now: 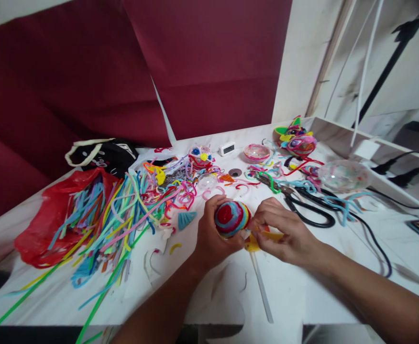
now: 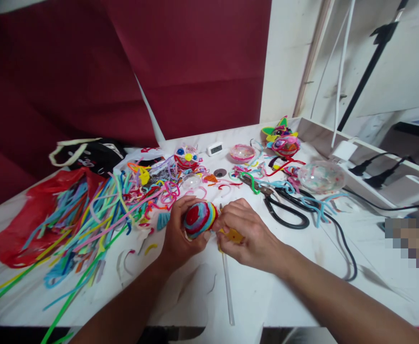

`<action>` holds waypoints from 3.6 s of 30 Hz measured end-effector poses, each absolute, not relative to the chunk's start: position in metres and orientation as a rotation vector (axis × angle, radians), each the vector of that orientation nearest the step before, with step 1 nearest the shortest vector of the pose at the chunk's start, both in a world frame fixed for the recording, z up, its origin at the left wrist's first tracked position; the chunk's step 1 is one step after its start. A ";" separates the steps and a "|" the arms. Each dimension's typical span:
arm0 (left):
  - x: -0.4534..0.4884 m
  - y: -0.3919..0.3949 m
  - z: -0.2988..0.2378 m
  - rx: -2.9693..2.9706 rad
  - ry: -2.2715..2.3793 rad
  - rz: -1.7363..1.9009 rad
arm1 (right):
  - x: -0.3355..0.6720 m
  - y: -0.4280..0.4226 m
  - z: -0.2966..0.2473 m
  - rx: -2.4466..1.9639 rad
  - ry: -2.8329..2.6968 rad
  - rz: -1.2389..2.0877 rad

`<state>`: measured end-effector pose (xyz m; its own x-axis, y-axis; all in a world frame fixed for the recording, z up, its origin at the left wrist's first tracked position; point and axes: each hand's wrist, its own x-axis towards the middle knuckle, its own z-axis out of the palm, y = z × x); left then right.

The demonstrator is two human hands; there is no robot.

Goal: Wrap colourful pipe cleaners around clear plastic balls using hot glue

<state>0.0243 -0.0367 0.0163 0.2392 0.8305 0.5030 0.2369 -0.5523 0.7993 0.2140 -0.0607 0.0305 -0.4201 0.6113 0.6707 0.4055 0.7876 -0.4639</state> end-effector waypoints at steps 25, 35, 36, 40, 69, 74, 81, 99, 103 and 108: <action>0.027 -0.040 0.021 1.712 0.996 1.155 | 0.223 -0.061 0.037 -0.698 -2.278 0.189; 0.027 -0.041 0.016 1.648 1.038 1.131 | 0.212 -0.064 0.038 -0.723 -2.236 -0.104; 0.028 -0.041 0.016 1.641 1.045 1.124 | 0.211 -0.064 0.037 -0.723 -2.230 -0.133; 0.030 -0.043 0.017 1.617 1.131 1.101 | 0.208 -0.063 0.030 -0.759 -2.222 -0.267; 0.035 -0.040 0.016 1.672 1.223 1.280 | 0.203 -0.066 0.019 -1.004 -1.996 0.271; 0.034 -0.040 0.017 1.714 1.214 1.313 | 0.205 -0.066 0.026 -1.042 -1.958 0.498; 0.031 -0.043 0.018 1.864 1.202 1.360 | 0.208 -0.067 0.031 -1.107 -1.849 0.817; 0.030 -0.038 0.016 2.032 1.183 1.457 | 0.205 -0.068 0.026 -1.042 -1.945 0.472; 0.030 -0.039 0.018 1.977 1.214 1.410 | 0.205 -0.066 0.024 -0.938 -1.979 0.281; 0.030 -0.039 0.017 1.958 1.212 1.390 | 0.207 -0.064 0.025 -0.873 -2.015 0.178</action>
